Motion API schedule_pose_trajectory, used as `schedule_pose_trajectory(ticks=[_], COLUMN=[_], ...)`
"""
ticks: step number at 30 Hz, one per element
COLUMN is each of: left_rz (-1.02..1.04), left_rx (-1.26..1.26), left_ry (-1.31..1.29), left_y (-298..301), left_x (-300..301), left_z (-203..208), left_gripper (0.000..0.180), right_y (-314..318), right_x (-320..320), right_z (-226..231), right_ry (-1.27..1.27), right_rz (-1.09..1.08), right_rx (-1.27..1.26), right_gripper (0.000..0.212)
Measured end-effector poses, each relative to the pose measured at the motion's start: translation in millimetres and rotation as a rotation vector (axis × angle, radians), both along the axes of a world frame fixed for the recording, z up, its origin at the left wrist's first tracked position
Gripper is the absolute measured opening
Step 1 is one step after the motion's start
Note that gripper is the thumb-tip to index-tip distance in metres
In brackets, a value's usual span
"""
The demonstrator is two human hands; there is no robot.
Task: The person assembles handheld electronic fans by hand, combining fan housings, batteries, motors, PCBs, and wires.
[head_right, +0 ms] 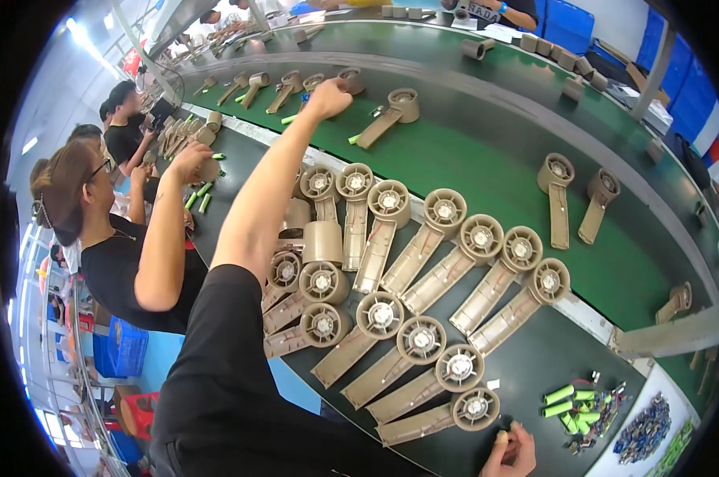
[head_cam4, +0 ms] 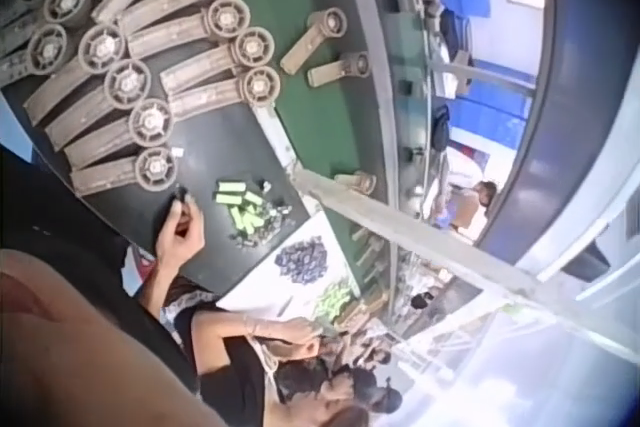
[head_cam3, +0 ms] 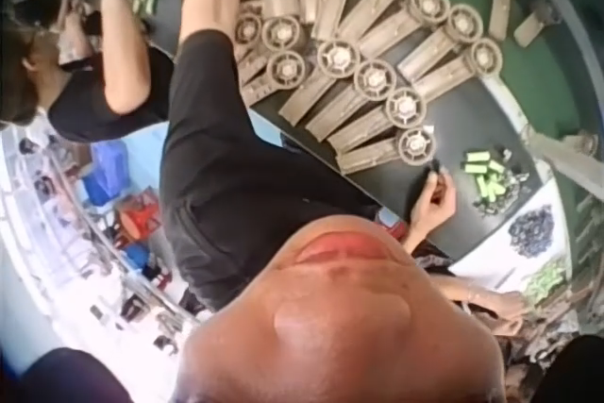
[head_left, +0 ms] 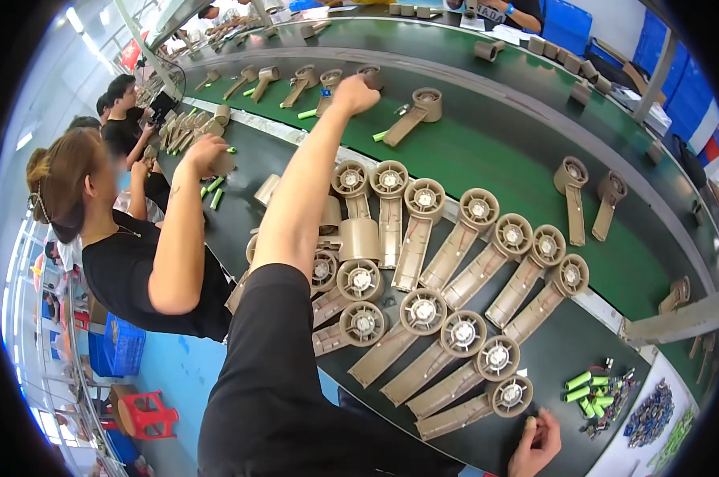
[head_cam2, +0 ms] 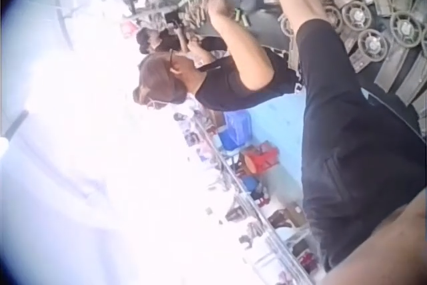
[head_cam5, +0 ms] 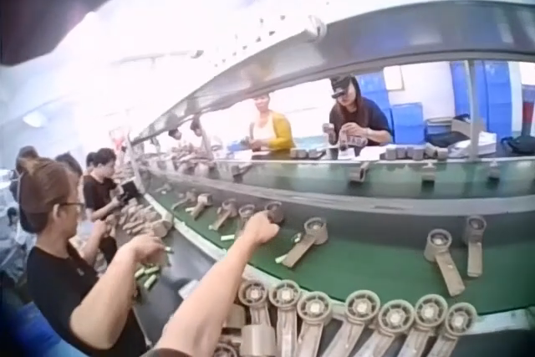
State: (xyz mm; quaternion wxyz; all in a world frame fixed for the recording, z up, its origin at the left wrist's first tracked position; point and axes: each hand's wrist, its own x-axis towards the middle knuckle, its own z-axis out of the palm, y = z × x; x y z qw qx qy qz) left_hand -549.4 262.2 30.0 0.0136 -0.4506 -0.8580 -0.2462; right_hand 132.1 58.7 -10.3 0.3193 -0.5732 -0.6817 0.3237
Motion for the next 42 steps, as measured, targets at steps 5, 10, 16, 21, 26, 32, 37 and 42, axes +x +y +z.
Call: schedule_pose_trajectory(ticks=[5, 10, 16, 21, 26, 32, 37, 42], left_rz=[0.237, 0.158, 0.039, -0.263, -0.561, -1.012, -0.956, -0.918], left_rx=[-0.397, -0.396, -0.196, 0.182, 0.351, 0.349, 0.299, 0.126], left_ry=[0.518, 0.552, 0.588, 0.458, 0.05, 0.181, 0.241, 0.201], left_y=[-11.3, -9.5, -6.8, -73.0, -173.7, -281.0, -291.4, -303.5], left_x=[-22.2, -8.6, 63.1, 191.8, 386.7, 495.9, 541.6, 566.9], left_z=[-21.4, -24.0, 43.3, 117.7, 118.1, 59.3, -10.9, -29.0], left_gripper=[0.038, 0.028, 0.034, 0.043, 0.016, 0.022, 0.022, 0.024], right_y=[2.0, -0.1, 0.6, 2.2, 6.1, 34.0, 99.8, 137.8], right_x=[-0.7, -3.1, 1.6, -8.1, 9.3, 24.3, 38.4, 22.8], right_z=[-5.4, -4.5, -13.6, -9.4, -8.5, 26.2, 27.9, 25.2], right_ry=[0.028, 0.041, 0.111, 0.215, 0.316, 0.046, -0.236, -0.533], right_rz=[-0.019, -0.048, -0.07, -0.015, -0.025, -0.169, -0.196, -0.215], right_rx=[0.009, -0.005, -0.038, -0.032, -0.025, 0.304, 0.528, 0.368], right_gripper=[0.022, 0.02, 0.014, 0.016, 0.019, 0.02, 0.025, 0.028])
